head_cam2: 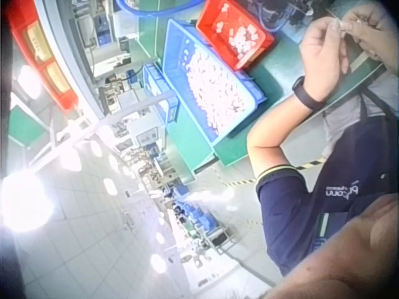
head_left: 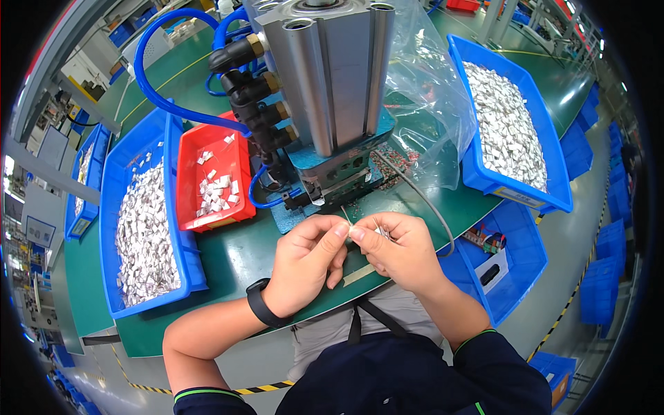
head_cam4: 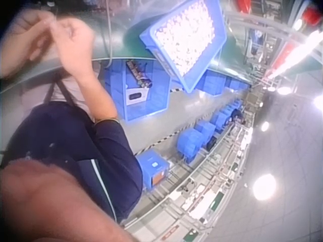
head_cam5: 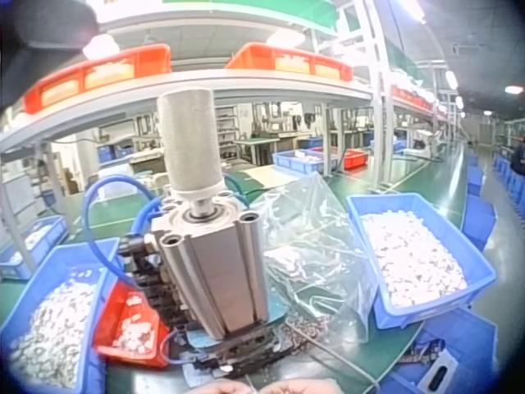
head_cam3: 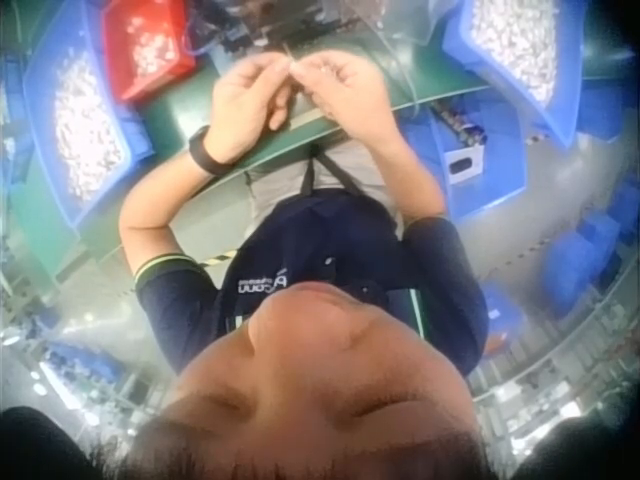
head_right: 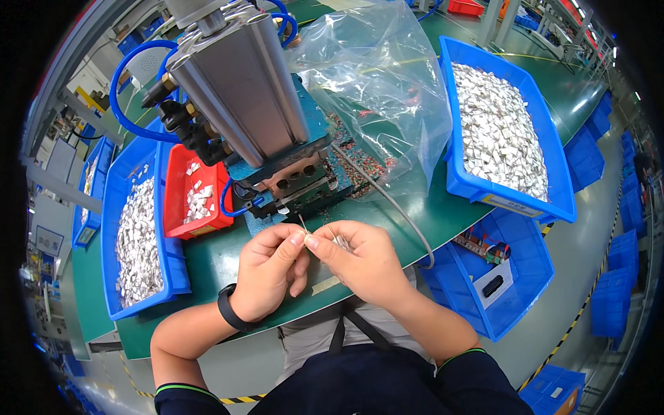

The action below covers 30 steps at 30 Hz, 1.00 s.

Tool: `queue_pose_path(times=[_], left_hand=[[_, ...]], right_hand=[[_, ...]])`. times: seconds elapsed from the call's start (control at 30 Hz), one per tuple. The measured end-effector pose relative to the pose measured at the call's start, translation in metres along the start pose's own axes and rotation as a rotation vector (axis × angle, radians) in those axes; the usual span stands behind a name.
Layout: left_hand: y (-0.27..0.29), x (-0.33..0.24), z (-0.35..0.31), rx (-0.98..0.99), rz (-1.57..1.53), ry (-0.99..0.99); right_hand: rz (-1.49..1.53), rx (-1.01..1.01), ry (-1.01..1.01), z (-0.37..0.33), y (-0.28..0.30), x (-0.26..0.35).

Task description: The person picks up a connector and a wire, inserts the wire into the connector, and places the assembly into a machine. After repeating this process, the person gathers more connectors from a blue bin and continues the assembly.

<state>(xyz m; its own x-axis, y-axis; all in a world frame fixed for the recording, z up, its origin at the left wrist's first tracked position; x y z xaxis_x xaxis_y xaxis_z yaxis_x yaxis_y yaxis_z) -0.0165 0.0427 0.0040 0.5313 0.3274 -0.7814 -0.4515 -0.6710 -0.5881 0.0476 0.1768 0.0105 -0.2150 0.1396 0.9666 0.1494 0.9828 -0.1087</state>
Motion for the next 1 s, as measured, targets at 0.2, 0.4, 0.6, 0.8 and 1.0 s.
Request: queue_pose_path(times=[0.2,0.4,0.6,0.8,1.0], left_hand=[[-0.002,-0.001,-0.001,-0.001,-0.150,-0.039],[0.001,0.002,0.002,0.027,-0.123,0.011],[0.001,0.002,0.003,0.032,-0.133,0.025],[0.001,0.001,0.003,0.032,-0.144,0.035],[0.003,0.002,0.003,0.053,-0.108,0.043]], right_hand=[[-0.047,-0.114,0.085,0.014,0.006,0.006],[-0.082,-0.191,0.106,0.031,0.008,0.011],[-0.054,-0.193,0.076,0.034,0.006,0.013],[-0.045,-0.196,0.091,0.035,0.004,0.014],[-0.074,-0.193,0.075,0.034,0.005,0.013]])
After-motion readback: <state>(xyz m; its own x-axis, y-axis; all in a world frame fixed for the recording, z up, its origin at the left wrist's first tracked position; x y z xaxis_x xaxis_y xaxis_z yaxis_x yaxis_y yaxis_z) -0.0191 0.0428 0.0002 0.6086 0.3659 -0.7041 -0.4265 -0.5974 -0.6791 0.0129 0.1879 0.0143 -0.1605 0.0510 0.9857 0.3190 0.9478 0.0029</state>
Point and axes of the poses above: each hand's wrist, its own z-axis towards the middle knuckle, its own y-axis out of the back of the hand, x = y × z, the point moved 4 cm from there along z, towards the middle knuckle, and after that the axes turned 14 degrees about -z, right-handed, at the moved point
